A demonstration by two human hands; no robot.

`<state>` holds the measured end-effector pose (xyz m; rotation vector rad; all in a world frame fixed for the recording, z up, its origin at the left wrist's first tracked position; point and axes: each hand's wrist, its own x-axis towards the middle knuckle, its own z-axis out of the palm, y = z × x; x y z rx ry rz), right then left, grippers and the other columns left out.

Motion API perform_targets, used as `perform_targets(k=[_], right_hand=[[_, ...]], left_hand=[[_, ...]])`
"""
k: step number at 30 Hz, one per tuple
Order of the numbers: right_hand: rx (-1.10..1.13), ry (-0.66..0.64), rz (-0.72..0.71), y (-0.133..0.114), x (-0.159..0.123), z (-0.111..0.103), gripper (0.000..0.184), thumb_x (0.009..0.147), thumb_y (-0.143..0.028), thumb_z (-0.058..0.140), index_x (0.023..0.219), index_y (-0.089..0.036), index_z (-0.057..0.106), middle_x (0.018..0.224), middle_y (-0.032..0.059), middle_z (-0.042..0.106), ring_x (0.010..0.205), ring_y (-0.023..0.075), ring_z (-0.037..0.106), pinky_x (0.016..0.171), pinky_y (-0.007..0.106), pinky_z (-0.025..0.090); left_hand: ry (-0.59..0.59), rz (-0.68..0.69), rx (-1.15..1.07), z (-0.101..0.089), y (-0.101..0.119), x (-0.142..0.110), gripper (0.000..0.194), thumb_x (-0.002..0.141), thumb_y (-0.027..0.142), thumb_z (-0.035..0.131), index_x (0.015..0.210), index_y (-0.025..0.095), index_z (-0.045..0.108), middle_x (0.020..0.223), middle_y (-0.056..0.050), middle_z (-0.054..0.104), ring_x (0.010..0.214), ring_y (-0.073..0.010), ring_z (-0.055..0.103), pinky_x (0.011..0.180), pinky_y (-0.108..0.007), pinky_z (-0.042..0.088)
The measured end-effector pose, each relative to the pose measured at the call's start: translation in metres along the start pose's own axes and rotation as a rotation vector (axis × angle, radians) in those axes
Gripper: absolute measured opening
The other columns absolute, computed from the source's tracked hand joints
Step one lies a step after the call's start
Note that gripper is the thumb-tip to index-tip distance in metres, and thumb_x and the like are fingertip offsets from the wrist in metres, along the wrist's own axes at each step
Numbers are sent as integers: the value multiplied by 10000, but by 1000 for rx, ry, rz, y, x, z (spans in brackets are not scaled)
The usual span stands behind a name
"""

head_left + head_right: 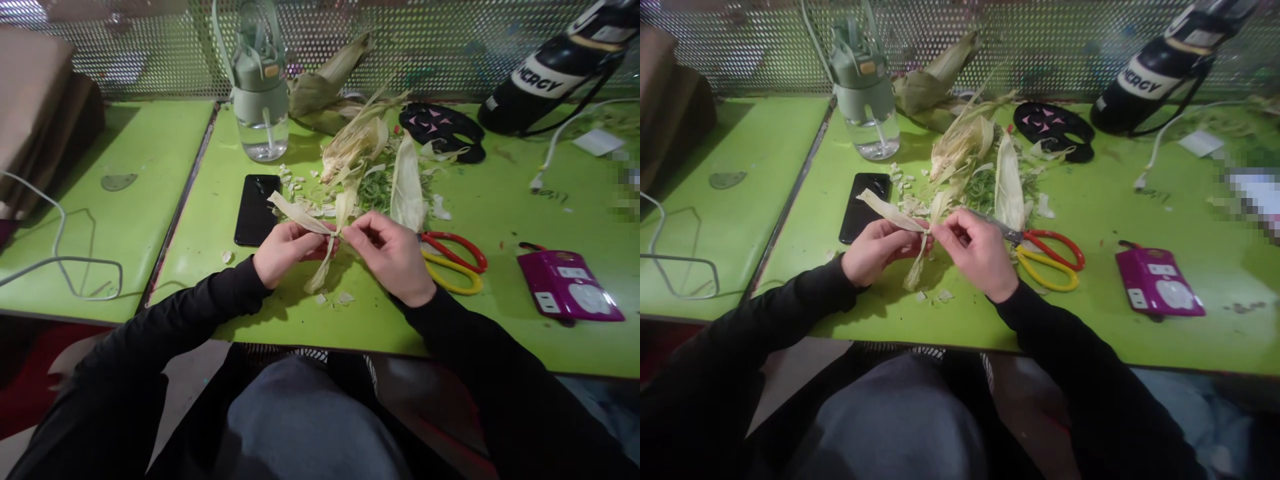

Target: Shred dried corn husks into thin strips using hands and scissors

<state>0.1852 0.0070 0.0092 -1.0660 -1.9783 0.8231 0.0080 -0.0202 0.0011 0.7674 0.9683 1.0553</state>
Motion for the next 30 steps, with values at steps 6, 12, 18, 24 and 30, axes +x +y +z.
perform_targets(k=[6, 12, 18, 24, 30], right_hand=[[-194, -8, -172, -7, -10, 7, 269, 849, -403, 679, 683, -196, 636, 547, -29, 558, 479, 97, 453, 493, 268, 358], [-190, 148, -71, -1, 0, -1, 146, 879, -353, 636, 868, -208, 643, 761, 12, 653, 615, 129, 553, 548, 268, 431], [-11, -121, 36, 7, 5, -1, 207, 904, -401, 591, 961, -210, 646, 976, 52, 684, 893, 199, 632, 763, 335, 504], [188, -156, 108, 6, 3, 4, 224, 836, -406, 678, 948, -218, 627, 934, 25, 668, 877, 200, 619, 836, 363, 486], [259, -168, 146, 6, 0, 6, 201, 825, -385, 679, 896, -213, 602, 876, 16, 617, 837, 187, 585, 773, 344, 474]], left_hand=[[46, 69, -42, -3, -2, 4, 144, 782, 91, 659, 922, 108, 687, 765, -24, 730, 714, -93, 672, 785, -260, 557], [47, 41, -10, -4, -4, 4, 120, 799, 161, 701, 911, 115, 708, 799, -24, 732, 695, -90, 665, 776, -273, 566], [36, 31, -9, 0, -2, 1, 105, 821, 160, 673, 917, 123, 697, 766, -10, 714, 662, -77, 653, 693, -224, 562], [6, 106, 85, -2, 0, 1, 90, 797, 168, 674, 870, 141, 628, 638, 35, 646, 561, -68, 613, 579, -191, 526], [-17, 306, 295, -2, 3, -2, 91, 812, 218, 666, 839, 135, 692, 704, -3, 663, 635, -84, 601, 566, -190, 480]])
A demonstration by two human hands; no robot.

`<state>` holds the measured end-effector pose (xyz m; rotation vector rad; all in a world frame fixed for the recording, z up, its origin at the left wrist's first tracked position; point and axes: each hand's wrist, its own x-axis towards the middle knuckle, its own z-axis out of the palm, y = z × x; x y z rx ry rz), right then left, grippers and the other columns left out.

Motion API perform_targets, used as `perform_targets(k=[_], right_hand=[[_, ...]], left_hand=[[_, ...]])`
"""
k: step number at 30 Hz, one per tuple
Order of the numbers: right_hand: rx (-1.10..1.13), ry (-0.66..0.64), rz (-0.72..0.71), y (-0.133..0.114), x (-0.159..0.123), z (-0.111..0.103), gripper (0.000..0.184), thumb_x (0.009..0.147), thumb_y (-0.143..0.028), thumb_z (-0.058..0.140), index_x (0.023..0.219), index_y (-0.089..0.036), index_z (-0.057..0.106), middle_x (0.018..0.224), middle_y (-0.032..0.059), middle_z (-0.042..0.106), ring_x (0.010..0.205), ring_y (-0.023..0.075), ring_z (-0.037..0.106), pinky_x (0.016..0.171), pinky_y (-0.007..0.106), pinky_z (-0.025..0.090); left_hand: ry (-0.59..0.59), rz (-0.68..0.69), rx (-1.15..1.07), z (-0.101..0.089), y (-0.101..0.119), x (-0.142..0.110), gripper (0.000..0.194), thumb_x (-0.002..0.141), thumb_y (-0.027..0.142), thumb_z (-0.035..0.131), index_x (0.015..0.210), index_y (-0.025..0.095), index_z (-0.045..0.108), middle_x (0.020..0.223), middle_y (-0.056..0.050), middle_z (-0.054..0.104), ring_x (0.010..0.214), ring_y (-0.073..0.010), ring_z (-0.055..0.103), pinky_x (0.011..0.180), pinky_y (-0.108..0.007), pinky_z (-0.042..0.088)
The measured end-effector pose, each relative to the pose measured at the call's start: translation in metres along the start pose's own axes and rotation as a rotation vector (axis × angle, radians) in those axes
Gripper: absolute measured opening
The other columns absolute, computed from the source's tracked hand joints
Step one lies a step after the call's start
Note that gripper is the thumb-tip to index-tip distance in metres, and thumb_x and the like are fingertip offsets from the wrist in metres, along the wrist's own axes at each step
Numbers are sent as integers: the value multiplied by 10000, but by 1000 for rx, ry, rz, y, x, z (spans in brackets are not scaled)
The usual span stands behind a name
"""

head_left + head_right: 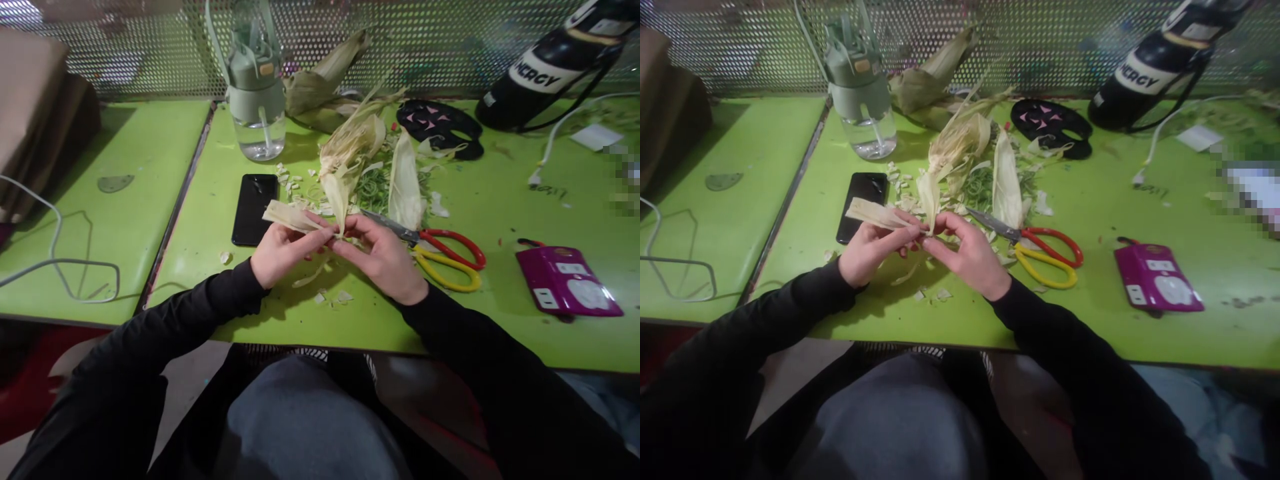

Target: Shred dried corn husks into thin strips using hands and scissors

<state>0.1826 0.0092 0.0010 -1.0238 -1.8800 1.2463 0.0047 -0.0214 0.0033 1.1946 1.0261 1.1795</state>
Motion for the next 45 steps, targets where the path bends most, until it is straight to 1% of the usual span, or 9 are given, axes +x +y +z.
perform_targets(k=[5, 12, 16, 23, 29, 34, 36, 40, 45], right_hand=[[-67, 53, -54, -4, -1, 0, 153, 820, -339, 681, 841, -211, 600, 838, 7, 612, 813, 178, 568, 812, 356, 464], [79, 34, -74, -1, -4, 3, 113, 811, -269, 655, 903, -218, 612, 889, 12, 643, 860, 182, 611, 852, 362, 496], [175, -1, -35, -1, -5, 3, 109, 804, -259, 649, 889, -217, 595, 859, 10, 638, 832, 172, 617, 814, 343, 512], [235, 67, -58, -2, -7, 6, 92, 786, -226, 645, 831, -222, 566, 819, -7, 578, 760, 138, 579, 744, 310, 511], [269, 91, -62, 7, -10, 6, 117, 791, -290, 675, 841, -241, 581, 763, -17, 531, 683, 130, 523, 611, 282, 466], [270, 122, -53, 10, -8, 3, 161, 797, -360, 715, 874, -248, 628, 748, -24, 567, 642, 120, 531, 587, 273, 476], [295, 142, -55, 10, -5, 4, 186, 795, -388, 727, 890, -242, 659, 768, -22, 617, 671, 123, 576, 635, 282, 516], [380, 120, -54, 10, 1, 4, 197, 808, -421, 717, 910, -253, 698, 984, -7, 696, 896, 144, 657, 831, 325, 549], [361, 128, 10, 14, 4, 1, 181, 824, -415, 700, 915, -260, 720, 906, -19, 710, 879, 142, 662, 870, 334, 533]], left_hand=[[25, 97, 82, 1, 1, 1, 102, 804, 249, 701, 787, 149, 695, 792, -24, 699, 694, -103, 617, 671, -235, 512], [-20, 76, 68, 1, 3, 1, 239, 765, 348, 760, 708, 145, 650, 686, 9, 594, 532, -61, 525, 508, -199, 458], [-35, 86, 77, 1, 8, 0, 264, 776, 363, 753, 694, 143, 633, 637, 16, 568, 541, -64, 528, 507, -192, 446], [-56, 55, 32, 0, 10, -3, 241, 809, 322, 723, 744, 149, 569, 605, 27, 577, 509, -58, 521, 490, -191, 444], [-92, 44, -43, -1, 11, -2, 246, 810, 316, 724, 756, 160, 540, 605, 27, 602, 530, -69, 548, 526, -209, 470], [-102, -12, -129, -4, 12, -1, 260, 788, 336, 745, 803, 152, 561, 657, 19, 626, 587, -75, 583, 569, -211, 488], [-130, -61, -158, -4, 11, 1, 291, 759, 334, 768, 888, 147, 587, 732, 6, 655, 651, -88, 618, 597, -214, 502], [-130, -85, -137, -4, 7, 3, 336, 759, 317, 763, 998, 146, 598, 822, -16, 690, 725, -109, 658, 626, -217, 515], [-54, -93, -55, -4, 2, 2, 225, 851, 342, 661, 931, 137, 615, 841, -66, 718, 780, -131, 675, 668, -232, 522]])
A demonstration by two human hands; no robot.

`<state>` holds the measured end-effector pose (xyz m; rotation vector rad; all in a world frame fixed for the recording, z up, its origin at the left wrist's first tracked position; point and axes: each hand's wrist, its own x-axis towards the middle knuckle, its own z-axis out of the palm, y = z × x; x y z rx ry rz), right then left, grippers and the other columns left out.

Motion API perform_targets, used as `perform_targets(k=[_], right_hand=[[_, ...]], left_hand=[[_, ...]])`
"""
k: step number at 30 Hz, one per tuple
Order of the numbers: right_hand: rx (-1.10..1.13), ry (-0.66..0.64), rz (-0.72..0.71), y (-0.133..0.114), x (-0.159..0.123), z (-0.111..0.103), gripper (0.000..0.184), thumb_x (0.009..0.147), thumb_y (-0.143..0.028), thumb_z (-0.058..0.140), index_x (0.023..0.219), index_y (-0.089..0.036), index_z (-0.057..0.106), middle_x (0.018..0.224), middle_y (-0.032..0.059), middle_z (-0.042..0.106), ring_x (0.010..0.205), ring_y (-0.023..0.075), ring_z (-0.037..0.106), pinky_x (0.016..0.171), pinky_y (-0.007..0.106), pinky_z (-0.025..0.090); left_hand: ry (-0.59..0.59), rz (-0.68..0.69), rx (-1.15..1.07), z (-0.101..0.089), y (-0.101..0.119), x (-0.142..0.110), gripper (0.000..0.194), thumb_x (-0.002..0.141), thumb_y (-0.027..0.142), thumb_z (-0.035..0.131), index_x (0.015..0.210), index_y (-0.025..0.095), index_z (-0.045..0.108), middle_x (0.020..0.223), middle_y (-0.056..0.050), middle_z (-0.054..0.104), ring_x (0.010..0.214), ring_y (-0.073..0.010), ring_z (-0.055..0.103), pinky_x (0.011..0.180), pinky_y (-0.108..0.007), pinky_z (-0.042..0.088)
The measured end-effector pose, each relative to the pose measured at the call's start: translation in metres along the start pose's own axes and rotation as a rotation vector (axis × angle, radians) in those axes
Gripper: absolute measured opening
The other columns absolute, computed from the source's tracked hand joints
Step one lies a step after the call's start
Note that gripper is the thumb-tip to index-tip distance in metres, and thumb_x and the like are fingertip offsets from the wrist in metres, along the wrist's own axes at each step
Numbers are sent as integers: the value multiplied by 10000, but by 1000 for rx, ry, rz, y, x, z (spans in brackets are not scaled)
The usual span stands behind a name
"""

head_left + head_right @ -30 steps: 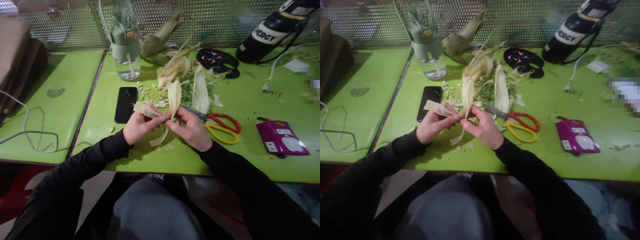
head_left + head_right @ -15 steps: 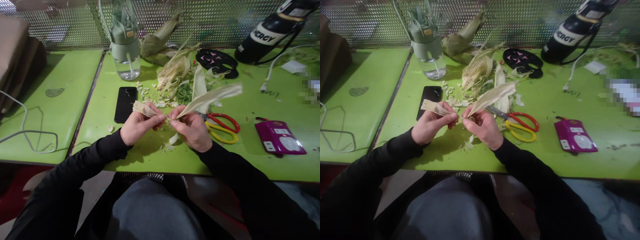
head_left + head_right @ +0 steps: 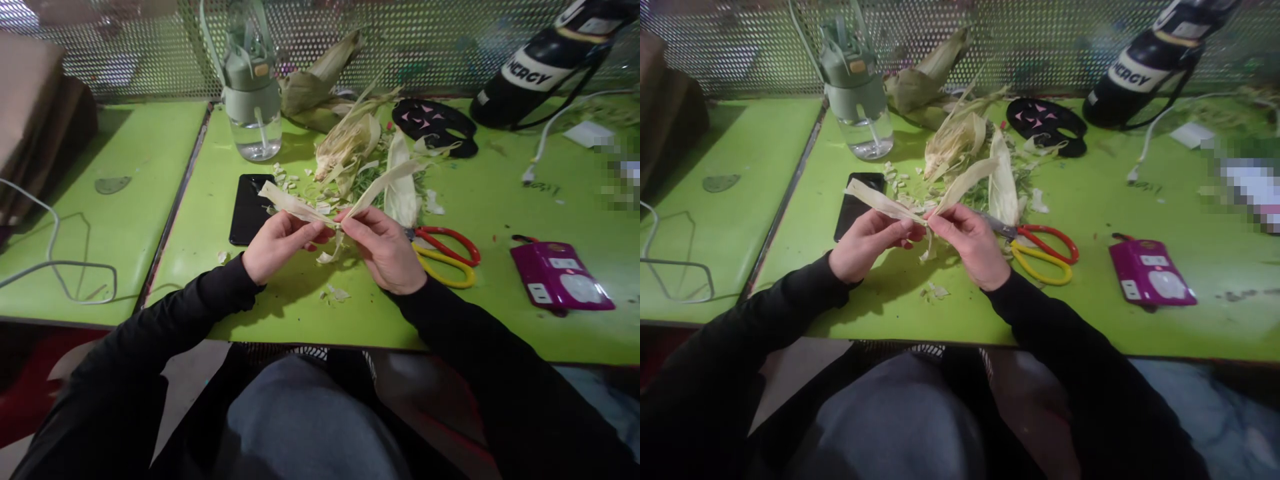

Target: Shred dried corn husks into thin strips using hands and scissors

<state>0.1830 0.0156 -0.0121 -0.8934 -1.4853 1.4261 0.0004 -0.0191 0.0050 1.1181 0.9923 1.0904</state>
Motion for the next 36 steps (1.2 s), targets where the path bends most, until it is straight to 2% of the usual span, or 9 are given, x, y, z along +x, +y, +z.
perform_targets(k=[4, 9, 14, 19, 23, 28, 31, 36], right_hand=[[-13, 22, 5, 3, 1, -1, 188, 806, -402, 718, 915, -250, 722, 914, -12, 725, 879, 157, 672, 873, 358, 540], [-1, -52, 11, 2, 2, 2, 223, 795, -428, 730, 915, -243, 698, 879, -10, 729, 816, 156, 678, 803, 347, 562], [-187, -80, 5, -5, 4, -5, 293, 753, -441, 771, 927, -215, 704, 879, 16, 735, 829, 175, 672, 796, 347, 544], [-414, -50, -125, -14, 4, -8, 233, 793, -432, 732, 855, -210, 699, 839, 22, 727, 792, 184, 663, 804, 361, 534], [-461, -82, -167, -16, 2, -7, 162, 841, -368, 686, 852, -210, 653, 832, 14, 692, 777, 166, 641, 745, 323, 525], [-348, -187, -99, -17, -1, -4, 106, 907, -307, 596, 915, -202, 583, 773, -14, 609, 643, 105, 568, 588, 244, 480], [-350, -202, -124, -17, -1, -1, 99, 892, -287, 616, 888, -196, 578, 765, -21, 591, 634, 95, 537, 577, 232, 460], [-470, -102, -242, -13, -1, 1, 83, 865, -264, 650, 866, -205, 592, 781, -15, 636, 685, 123, 582, 642, 271, 497]], left_hand=[[-5, -34, -8, 2, -2, 0, 213, 876, 332, 619, 936, 129, 600, 846, -70, 706, 767, -127, 662, 668, -242, 506], [-102, 5, -30, 2, -6, 3, 244, 751, 228, 743, 925, 130, 603, 762, -4, 636, 665, -91, 578, 624, -228, 464], [-13, 30, -11, 0, -4, 3, 159, 767, 155, 681, 897, 124, 596, 757, 9, 601, 667, -78, 554, 640, -216, 468], [54, 67, 168, -1, -4, 2, 185, 775, 164, 655, 944, 121, 591, 833, -33, 648, 705, -104, 592, 669, -242, 499], [100, 209, 489, -3, -2, -1, 167, 796, 203, 634, 941, 121, 622, 823, -66, 687, 710, -139, 624, 707, -288, 510], [125, 439, 884, -4, -2, -4, 129, 821, 220, 584, 886, 130, 651, 765, -69, 687, 686, -153, 617, 687, -297, 492], [134, 547, 967, -5, -9, -3, 143, 839, 204, 537, 916, 129, 631, 760, -58, 678, 673, -143, 612, 652, -278, 488], [116, 603, 962, -8, -14, 1, 144, 839, 184, 510, 931, 122, 602, 800, -60, 668, 667, -125, 588, 653, -269, 491]])
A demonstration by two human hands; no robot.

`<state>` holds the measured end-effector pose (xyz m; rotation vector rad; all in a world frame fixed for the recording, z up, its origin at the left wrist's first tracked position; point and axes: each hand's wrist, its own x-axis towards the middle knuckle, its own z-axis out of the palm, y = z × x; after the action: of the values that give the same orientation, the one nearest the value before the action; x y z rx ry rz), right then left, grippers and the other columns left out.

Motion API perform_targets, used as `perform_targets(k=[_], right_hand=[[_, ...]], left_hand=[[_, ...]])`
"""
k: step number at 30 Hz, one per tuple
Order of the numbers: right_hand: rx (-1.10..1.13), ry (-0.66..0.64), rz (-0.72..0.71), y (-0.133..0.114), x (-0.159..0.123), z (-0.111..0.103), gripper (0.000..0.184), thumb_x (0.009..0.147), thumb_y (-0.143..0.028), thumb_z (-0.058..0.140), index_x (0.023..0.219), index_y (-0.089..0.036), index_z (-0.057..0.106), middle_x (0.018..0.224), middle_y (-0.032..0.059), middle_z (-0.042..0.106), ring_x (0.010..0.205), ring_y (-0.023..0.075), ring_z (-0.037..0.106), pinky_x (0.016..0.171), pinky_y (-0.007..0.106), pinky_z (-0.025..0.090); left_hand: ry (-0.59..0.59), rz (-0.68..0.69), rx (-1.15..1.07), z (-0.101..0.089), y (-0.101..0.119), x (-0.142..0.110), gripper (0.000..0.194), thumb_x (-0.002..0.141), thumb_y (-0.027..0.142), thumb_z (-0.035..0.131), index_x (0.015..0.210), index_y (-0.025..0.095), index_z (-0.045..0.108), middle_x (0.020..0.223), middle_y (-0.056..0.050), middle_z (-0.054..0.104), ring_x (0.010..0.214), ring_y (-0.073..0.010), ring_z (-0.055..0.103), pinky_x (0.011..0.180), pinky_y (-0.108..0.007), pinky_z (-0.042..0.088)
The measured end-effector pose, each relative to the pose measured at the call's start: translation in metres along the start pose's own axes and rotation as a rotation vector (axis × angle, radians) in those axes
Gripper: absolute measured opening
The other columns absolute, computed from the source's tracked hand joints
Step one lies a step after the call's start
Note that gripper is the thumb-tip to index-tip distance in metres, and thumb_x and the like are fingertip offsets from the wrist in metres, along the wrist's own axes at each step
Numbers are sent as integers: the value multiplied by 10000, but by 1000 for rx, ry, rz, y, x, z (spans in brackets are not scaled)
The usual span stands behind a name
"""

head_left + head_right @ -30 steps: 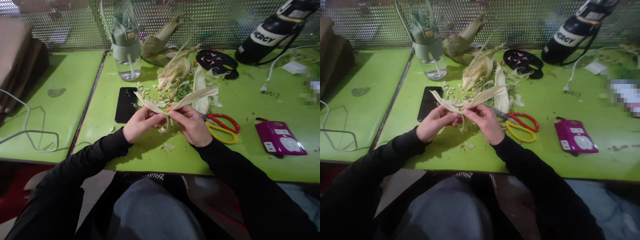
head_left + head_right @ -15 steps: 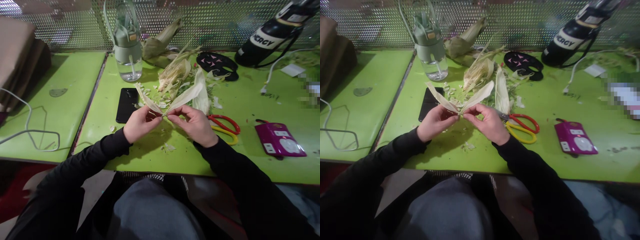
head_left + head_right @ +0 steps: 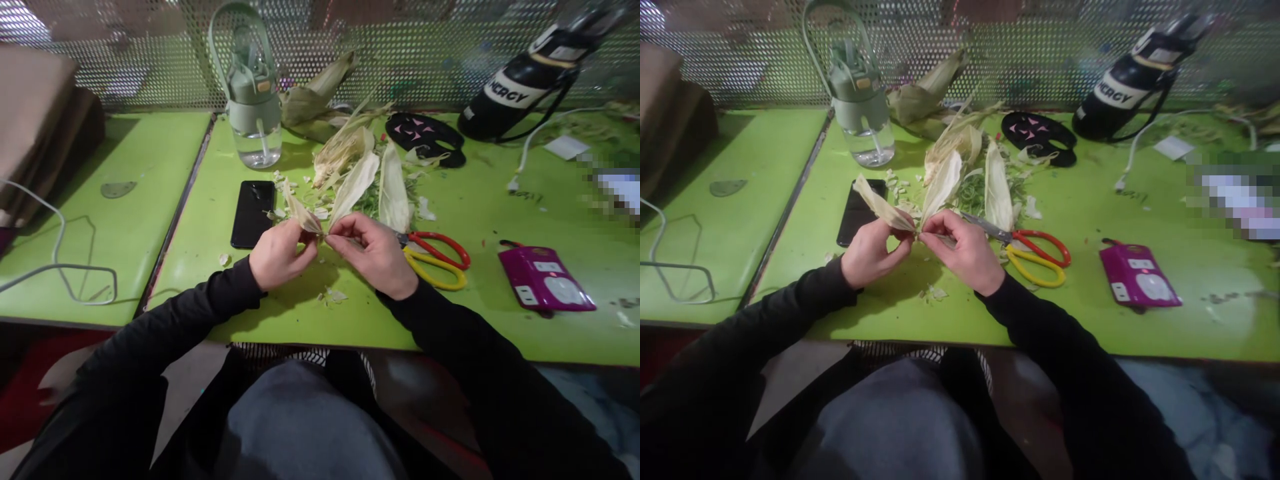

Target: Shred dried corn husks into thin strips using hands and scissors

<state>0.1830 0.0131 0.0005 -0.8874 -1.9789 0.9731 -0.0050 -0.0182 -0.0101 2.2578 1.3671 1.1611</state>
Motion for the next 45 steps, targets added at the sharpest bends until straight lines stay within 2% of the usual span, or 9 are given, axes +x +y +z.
perform_targets(k=[4, 8, 11, 16, 24, 30, 38, 42, 45], right_hand=[[-145, 92, -84, 3, -1, 3, 61, 860, -252, 656, 858, -208, 615, 806, -3, 681, 705, 137, 623, 690, 299, 526], [-196, 138, -145, 6, 0, 5, 49, 874, -254, 645, 887, -207, 639, 852, 9, 710, 749, 140, 654, 732, 298, 544], [-184, 131, -169, 10, 1, 6, 56, 878, -255, 636, 901, -207, 652, 879, 18, 719, 769, 145, 665, 748, 305, 549], [-144, 159, -135, 17, 7, 4, 85, 854, -284, 641, 872, -202, 651, 877, 29, 719, 773, 162, 670, 752, 323, 550], [-246, 239, -42, 27, 8, 0, 148, 850, -346, 579, 823, -202, 602, 807, 47, 714, 744, 195, 676, 742, 344, 542], [-250, 262, -28, 25, 4, 3, 132, 841, -342, 576, 822, -212, 594, 812, 54, 718, 762, 219, 689, 753, 356, 539], [-289, 204, -50, 19, 4, 4, 104, 834, -313, 575, 818, -215, 609, 831, 63, 712, 789, 225, 674, 782, 363, 525], [-286, 162, -32, 19, 2, 5, 104, 845, -306, 559, 809, -216, 596, 824, 55, 706, 779, 206, 660, 785, 347, 514], [-266, 149, -13, 17, 2, 9, 99, 846, -297, 560, 799, -214, 586, 797, 49, 699, 767, 198, 654, 756, 328, 505]], left_hand=[[-72, -94, -147, -3, 0, 5, 113, 803, 129, 523, 891, 125, 594, 814, -51, 650, 631, -105, 558, 631, -261, 483], [-154, -335, -601, -1, 0, 11, 94, 851, 209, 593, 875, 123, 563, 743, -24, 623, 579, -96, 596, 541, -226, 490], [-174, -435, -855, 4, -2, 15, 99, 878, 187, 596, 813, 115, 573, 657, -8, 617, 556, -87, 595, 538, -210, 492], [-6, -593, -1064, 15, -1, 22, 70, 839, 45, 619, 869, 104, 597, 649, 11, 644, 565, -74, 604, 562, -199, 479], [206, -707, -1280, 46, 7, 29, 89, 806, 64, 680, 795, 87, 595, 621, 4, 646, 568, -69, 610, 596, -197, 483], [215, -703, -1260, 59, 4, 25, 213, 755, 199, 769, 807, 106, 585, 652, 4, 653, 613, -88, 632, 626, -218, 508], [198, -616, -1157, 42, 0, 23, 386, 555, 330, 878, 693, 116, 589, 526, 30, 615, 492, -82, 571, 504, -201, 460], [196, -583, -1088, 36, -1, 21, 331, 552, 276, 868, 663, 125, 595, 501, 42, 606, 449, -67, 531, 482, -194, 428], [204, -560, -883, 34, -2, 19, 277, 600, 270, 821, 662, 131, 590, 497, 42, 581, 449, -68, 516, 483, -198, 407]])
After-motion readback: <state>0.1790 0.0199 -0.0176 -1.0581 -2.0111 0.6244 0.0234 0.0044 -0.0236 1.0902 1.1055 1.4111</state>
